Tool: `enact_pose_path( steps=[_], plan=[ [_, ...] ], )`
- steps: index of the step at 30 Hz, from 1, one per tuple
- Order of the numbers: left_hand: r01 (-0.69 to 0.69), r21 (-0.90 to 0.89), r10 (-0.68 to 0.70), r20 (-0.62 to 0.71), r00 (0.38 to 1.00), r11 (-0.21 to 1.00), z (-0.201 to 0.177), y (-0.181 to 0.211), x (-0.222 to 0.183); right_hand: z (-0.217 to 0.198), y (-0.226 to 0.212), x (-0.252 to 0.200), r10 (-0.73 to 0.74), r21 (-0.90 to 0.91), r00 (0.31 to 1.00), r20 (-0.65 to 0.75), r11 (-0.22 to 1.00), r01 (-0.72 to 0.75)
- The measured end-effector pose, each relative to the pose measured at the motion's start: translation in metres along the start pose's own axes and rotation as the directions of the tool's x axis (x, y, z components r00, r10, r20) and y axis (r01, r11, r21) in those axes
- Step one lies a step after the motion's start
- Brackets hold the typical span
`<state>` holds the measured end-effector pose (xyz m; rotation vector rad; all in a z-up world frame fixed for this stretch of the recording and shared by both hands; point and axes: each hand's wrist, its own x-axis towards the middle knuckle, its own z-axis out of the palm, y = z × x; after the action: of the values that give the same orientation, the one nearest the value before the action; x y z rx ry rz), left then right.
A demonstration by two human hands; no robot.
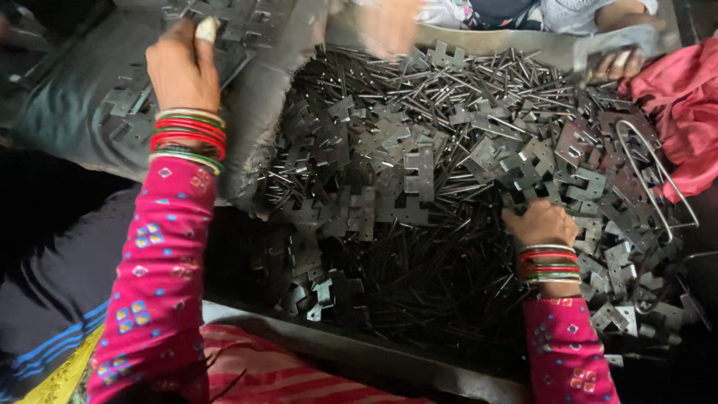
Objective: The person picks up metal hinge parts from a large bin and moves them to a padded work surface on the left.
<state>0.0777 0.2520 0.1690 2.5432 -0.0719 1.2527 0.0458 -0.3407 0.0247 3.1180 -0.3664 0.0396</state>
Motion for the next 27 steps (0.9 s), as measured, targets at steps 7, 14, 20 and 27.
enact_pose_path(
  steps=[7,14,20,27],
  plan=[
    [-0.159,-0.347,0.161,-0.026,0.987,0.924,0.024,0.155,-0.031,-0.047,-0.009,-0.016,-0.240,0.893,0.971,0.018,0.440,0.092],
    [0.009,-0.215,0.144,0.683,0.716,0.977,0.091,0.259,-0.113,-0.133,-0.010,-0.042,-0.006,0.732,0.980,0.198,-0.664,-0.152],
    [-0.168,-0.103,0.197,0.506,0.840,0.980,0.138,0.281,-0.163,-0.069,-0.023,-0.016,-0.138,0.983,0.976,0.171,-0.039,-0.178],
    [0.042,-0.020,-0.015,0.713,0.701,0.999,0.134,0.266,-0.138,-0.017,-0.056,-0.035,-0.336,0.244,0.942,0.023,0.915,0.320]
  ],
)
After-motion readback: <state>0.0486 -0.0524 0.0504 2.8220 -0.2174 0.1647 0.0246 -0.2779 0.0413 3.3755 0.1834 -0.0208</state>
